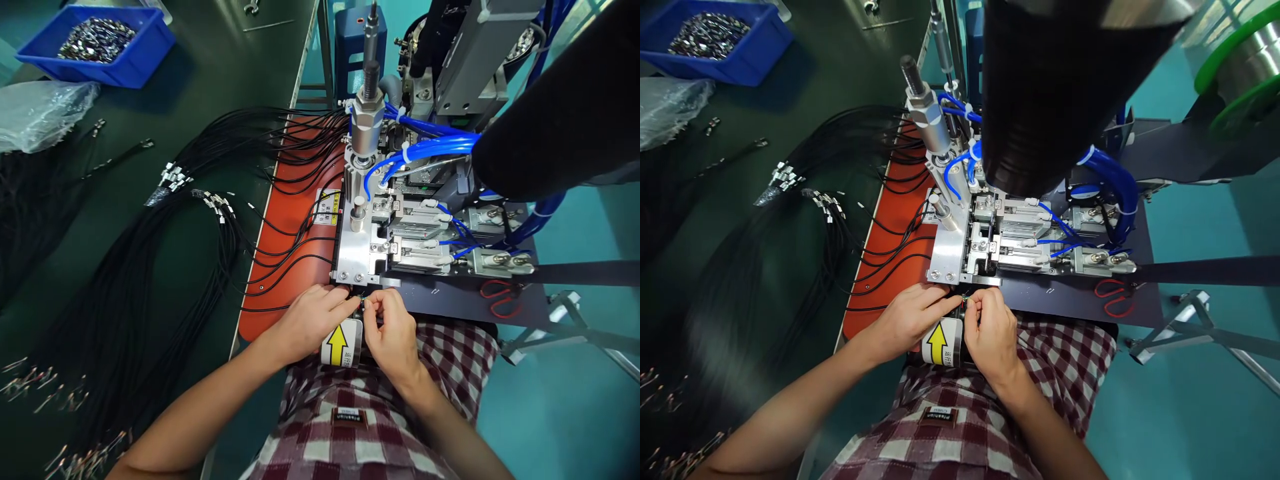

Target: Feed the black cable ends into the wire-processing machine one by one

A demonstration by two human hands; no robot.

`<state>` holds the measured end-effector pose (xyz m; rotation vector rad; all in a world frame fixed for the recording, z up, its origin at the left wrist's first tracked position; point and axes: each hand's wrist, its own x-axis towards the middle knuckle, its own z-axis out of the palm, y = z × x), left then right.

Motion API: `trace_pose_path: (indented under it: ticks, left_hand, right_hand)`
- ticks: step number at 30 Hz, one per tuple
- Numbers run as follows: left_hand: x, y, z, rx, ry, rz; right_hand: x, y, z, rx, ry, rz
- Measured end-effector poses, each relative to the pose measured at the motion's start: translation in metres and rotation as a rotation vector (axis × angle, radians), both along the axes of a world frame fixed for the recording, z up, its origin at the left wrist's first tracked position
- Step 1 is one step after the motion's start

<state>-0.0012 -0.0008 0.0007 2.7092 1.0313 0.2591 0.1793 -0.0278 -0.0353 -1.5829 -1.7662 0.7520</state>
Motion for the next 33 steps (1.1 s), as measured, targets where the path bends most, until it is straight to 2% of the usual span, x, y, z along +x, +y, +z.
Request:
trace_pose_path:
  ticks: [3,10,17,21,28,33]
  left_hand:
    - [0.001,-0.001,-0.002,-0.015,0.004,0.033]
    - [-0.003,0.000,-0.007,0.001,-0.105,0.047]
    - [-0.004,-0.002,-0.007,-0.026,-0.062,0.047]
    - [-0.003,-0.003,-0.004,-0.012,-0.043,0.103]
    - [-0.002,-0.004,0.005,-0.015,-0.035,0.115]
    - [-0.002,-0.003,0.004,-0.009,-0.002,0.107]
  right_hand:
    - [0.002,0.000,-0.003,-0.066,0.095,-0.034]
    - [0.010,0.000,-0.009,-0.418,0.542,-0.092]
    - [-0.002,0.005,-0.010,-0.533,0.772,-0.169]
    - [-0.001,0.008,-0.015,-0.610,0.882,-0.165]
    - [0.000,0.004,-0.006,-0.453,0.685,-0.197]
    - [-0.006,0.003,-0.009,-0.229,0.456,-0.222]
